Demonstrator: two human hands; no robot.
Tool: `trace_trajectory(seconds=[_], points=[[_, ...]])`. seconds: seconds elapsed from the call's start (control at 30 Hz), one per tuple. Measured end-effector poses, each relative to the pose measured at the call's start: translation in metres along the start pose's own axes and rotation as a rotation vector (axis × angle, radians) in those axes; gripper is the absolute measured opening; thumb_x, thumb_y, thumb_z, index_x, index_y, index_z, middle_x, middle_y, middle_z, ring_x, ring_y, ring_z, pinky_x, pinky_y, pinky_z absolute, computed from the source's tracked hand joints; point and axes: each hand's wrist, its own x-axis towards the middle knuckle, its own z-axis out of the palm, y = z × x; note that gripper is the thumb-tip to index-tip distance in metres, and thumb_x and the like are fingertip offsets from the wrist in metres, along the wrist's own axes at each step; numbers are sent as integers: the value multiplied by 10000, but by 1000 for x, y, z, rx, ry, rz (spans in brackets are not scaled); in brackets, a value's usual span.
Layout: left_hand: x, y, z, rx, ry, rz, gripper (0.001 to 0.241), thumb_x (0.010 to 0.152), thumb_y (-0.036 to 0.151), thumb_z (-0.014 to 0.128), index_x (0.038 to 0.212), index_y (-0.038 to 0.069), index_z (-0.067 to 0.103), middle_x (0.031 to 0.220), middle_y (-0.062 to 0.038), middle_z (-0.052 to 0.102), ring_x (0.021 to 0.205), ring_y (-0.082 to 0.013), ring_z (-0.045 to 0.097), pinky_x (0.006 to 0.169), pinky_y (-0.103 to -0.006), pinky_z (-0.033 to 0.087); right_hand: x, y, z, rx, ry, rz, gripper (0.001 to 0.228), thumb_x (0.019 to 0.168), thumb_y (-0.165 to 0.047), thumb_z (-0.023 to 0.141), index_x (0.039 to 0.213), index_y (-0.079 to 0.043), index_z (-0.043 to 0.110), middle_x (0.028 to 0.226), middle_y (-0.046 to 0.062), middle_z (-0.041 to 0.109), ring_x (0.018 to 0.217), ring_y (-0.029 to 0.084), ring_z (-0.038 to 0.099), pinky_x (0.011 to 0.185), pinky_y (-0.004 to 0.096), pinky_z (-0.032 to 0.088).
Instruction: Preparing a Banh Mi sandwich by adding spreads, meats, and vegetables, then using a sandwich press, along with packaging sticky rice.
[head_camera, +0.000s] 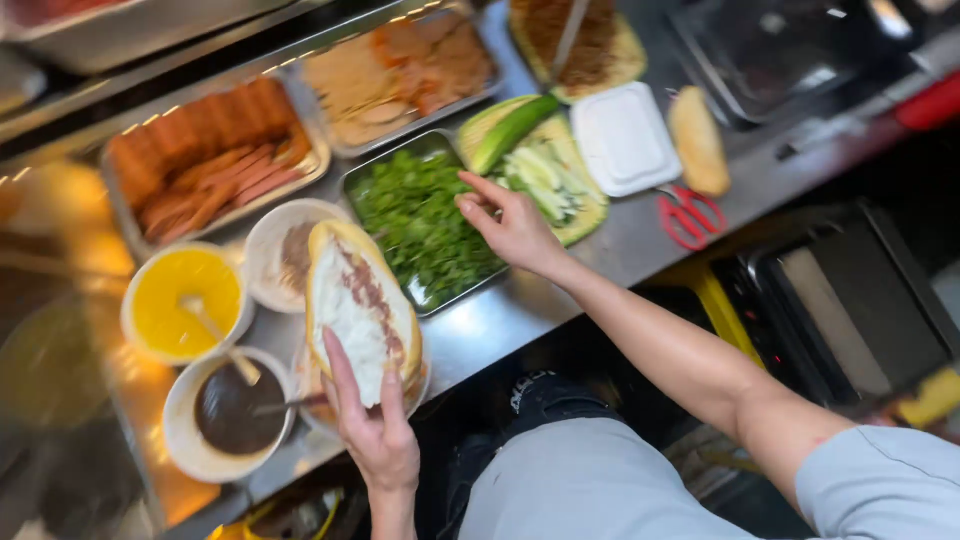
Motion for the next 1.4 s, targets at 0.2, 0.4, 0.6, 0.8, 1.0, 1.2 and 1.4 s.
trace_trajectory(seconds=[0.2,0.4,0.6,0.8,1.0,1.2,1.4], points=[[8,-2,67,-179,-248,51,800,900,38,674,1610,-1,306,1577,-251,405,1429,-359,469,1162,-400,394,-77,78,-190,508,416,450,516,1035,-263,587,1515,-91,515,1039,57,749,770,95,647,646,230,509],[-9,-6,165,-282,-384,63,902,795,1,691,1596,-24,277,1528,-242,399,1380,-358,507,1070,-417,475,-143,232,-414,1051,964,551,618,987,-384,668,1494,-115,437,1027,109,735,819,170,645,661,290,508],[-34,-4,296,-278,-257,186,976,729,-8,696,1597,-23,250,1508,-229,410,1364,-345,524,1081,-424,477,-106,314,-590,1482,1179,544,693,961,-396,777,1475,-142,387,1250,221,634,1048,303,692,896,365,603],[-46,92,364,-217,-265,11,960,761,-19,719,1606,-32,264,1501,-215,439,1390,-305,489,1134,-388,404,-91,366,-637,1617,1030,391,682,881,-370,805,1435,-151,473,1279,145,648,1078,290,703,939,390,620],[-49,121,407,-110,-280,-80,895,821,71,744,1597,6,301,1557,-183,446,1422,-273,462,1154,-362,371,-93,366,-630,1702,901,250,682,813,-353,837,1400,-139,562,1325,81,666,1128,274,711,991,415,630],[-44,101,422,-150,-302,-82,968,789,131,776,1623,48,292,1481,-187,497,1387,-302,513,1161,-357,398,-131,202,-521,1413,539,271,645,900,-343,793,1428,-55,557,1386,123,667,1287,283,648,1127,443,526],[-54,81,407,-195,-247,22,1018,775,138,816,1635,41,280,1487,-229,483,1404,-362,512,1177,-397,417,-157,33,-421,775,338,-96,503,983,-152,787,1415,-55,546,1339,114,636,1243,264,620,1167,447,517]])
